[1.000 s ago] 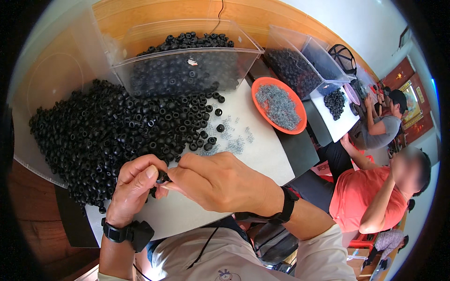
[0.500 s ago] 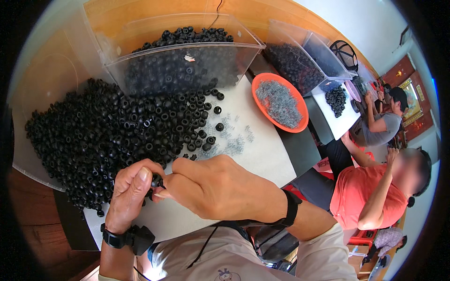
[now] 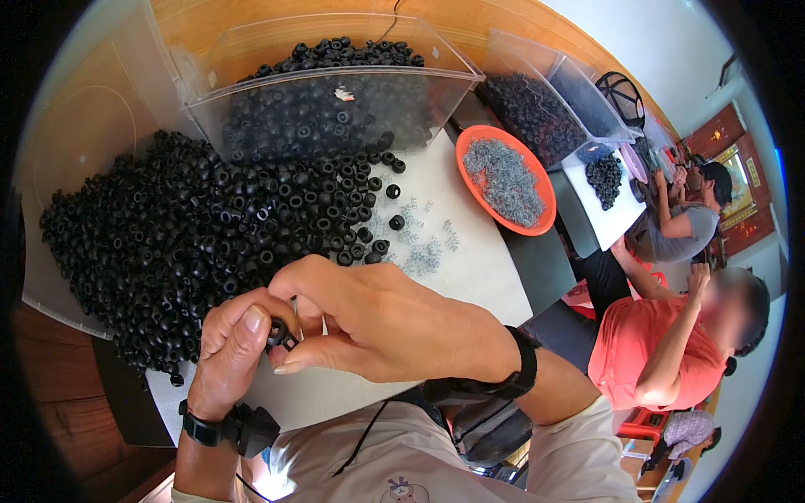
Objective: Assemble small black plastic rings with white plastic connectors at a workbench.
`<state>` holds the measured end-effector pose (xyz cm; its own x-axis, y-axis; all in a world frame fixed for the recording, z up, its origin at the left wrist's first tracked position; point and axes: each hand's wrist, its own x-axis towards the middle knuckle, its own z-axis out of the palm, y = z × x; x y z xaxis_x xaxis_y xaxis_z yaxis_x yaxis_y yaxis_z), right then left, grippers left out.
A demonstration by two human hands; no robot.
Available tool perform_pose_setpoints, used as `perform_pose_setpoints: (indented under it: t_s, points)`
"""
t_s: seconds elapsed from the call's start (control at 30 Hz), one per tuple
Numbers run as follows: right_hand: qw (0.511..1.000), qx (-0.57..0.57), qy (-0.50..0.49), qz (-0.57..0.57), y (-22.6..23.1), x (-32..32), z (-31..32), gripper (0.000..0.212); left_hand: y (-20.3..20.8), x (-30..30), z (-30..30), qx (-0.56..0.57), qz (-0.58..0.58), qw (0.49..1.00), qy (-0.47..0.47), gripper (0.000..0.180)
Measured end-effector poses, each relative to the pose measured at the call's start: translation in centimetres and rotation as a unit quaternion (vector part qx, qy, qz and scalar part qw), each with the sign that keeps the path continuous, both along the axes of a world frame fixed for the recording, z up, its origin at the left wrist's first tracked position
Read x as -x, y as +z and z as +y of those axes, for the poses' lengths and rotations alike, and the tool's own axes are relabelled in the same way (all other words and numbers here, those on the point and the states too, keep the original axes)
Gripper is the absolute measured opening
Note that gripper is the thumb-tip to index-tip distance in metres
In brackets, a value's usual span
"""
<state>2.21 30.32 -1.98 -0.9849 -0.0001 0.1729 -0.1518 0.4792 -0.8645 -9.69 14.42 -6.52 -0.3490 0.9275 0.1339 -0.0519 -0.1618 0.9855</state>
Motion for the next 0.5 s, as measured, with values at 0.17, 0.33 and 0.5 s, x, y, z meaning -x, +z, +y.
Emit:
perform_pose_setpoints:
  t_s: [0.17, 0.33, 0.5]
  points:
    - [0.961, -0.22, -0.014, 0.169, -0.8, -0.1, -0.4, 0.037, 0.0, -0.1, 0.0, 0.023, -0.016, 0.999, 0.039, 0.041]
    - [0.946, -0.24, -0.049, 0.211, -2.3, -0.3, -0.7, 0.033, -0.4, 0.1, 0.0, 0.018, -0.024, 0.999, 0.045, 0.039]
    - [0.945, -0.242, -0.073, 0.207, -2.5, -0.5, -1.2, 0.032, -0.4, 0.0, 0.0, 0.01, -0.044, 0.998, 0.049, 0.038]
